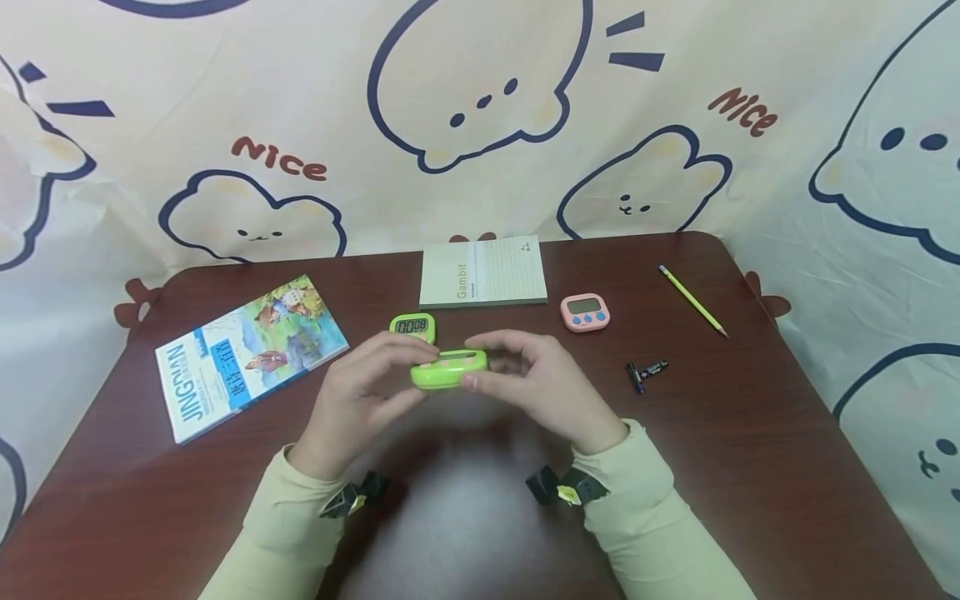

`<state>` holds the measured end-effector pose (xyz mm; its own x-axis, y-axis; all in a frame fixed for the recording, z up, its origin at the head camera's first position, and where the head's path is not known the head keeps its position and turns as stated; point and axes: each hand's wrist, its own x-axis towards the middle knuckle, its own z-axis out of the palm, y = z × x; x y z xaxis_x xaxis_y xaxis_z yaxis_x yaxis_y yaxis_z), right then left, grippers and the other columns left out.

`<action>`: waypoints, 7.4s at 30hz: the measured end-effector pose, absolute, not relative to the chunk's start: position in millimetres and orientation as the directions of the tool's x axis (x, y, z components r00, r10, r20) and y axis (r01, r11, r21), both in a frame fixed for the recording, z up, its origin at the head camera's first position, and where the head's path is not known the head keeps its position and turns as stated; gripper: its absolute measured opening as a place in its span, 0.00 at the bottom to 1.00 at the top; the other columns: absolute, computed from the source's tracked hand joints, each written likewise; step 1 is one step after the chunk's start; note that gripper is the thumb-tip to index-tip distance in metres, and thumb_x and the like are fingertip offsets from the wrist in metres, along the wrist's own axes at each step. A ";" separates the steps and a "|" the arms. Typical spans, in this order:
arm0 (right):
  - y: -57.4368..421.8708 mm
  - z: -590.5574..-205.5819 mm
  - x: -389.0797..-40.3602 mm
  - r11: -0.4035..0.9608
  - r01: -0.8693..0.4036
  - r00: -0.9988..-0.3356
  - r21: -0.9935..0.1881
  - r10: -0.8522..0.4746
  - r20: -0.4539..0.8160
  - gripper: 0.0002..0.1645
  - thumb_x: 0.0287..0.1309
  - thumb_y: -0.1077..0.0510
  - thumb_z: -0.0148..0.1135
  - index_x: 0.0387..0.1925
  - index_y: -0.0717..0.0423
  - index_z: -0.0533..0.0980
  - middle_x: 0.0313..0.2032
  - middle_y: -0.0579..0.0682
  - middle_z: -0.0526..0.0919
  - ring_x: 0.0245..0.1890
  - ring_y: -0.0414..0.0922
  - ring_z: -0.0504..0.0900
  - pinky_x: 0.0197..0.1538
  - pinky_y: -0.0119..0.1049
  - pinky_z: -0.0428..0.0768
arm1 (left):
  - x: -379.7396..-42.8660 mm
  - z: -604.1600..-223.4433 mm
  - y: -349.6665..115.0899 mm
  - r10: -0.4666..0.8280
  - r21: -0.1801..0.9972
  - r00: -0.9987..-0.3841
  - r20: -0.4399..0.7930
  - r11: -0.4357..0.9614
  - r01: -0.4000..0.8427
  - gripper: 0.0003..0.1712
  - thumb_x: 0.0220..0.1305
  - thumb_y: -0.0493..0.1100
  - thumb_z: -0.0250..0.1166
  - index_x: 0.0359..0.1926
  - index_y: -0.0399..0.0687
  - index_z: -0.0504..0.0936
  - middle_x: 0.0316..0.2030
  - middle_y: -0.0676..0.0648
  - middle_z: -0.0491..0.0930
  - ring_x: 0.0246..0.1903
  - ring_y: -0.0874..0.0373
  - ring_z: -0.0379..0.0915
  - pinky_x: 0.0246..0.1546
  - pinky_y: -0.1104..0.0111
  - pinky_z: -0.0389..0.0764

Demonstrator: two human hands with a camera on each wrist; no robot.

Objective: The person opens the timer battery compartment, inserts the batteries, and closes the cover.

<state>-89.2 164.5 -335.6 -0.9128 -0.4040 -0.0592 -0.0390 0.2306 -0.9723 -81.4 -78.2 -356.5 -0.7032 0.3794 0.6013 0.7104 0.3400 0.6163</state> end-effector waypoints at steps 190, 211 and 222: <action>287.3 -416.2 -79.4 0.833 -0.229 -0.969 -0.504 -0.246 0.033 0.15 0.59 0.60 0.71 0.49 0.51 0.83 0.36 0.43 0.79 0.32 0.42 0.74 0.34 0.33 0.75 | -80.5 -344.3 -94.8 0.353 0.764 -0.827 0.439 0.337 0.550 0.47 0.46 0.39 0.83 0.67 0.48 0.70 0.56 0.52 0.79 0.52 0.62 0.78 0.51 0.66 0.82; 339.4 -422.2 -110.2 0.915 -0.179 -0.980 -0.362 -0.200 -0.022 0.16 0.60 0.66 0.65 0.50 0.62 0.82 0.42 0.58 0.80 0.39 0.54 0.78 0.43 0.54 0.78 | -80.3 -344.3 -93.7 0.354 0.766 -0.827 0.438 0.335 0.549 0.47 0.46 0.39 0.83 0.67 0.48 0.70 0.56 0.52 0.79 0.52 0.62 0.77 0.51 0.65 0.83; 340.9 -417.4 -117.0 0.946 -0.219 -0.970 -0.241 -0.238 -0.055 0.13 0.59 0.63 0.66 0.45 0.65 0.83 0.39 0.57 0.81 0.38 0.54 0.81 0.43 0.55 0.80 | -80.3 -344.5 -94.7 0.351 0.770 -0.830 0.433 0.335 0.543 0.47 0.46 0.39 0.83 0.67 0.48 0.70 0.56 0.52 0.79 0.51 0.62 0.78 0.51 0.67 0.83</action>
<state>-117.0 340.9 -417.4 -0.9697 -0.2381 -0.0546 -0.2186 0.9456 -0.2410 -80.3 -94.7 -344.5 -0.8300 0.3514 0.4331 0.5434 0.3351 0.7697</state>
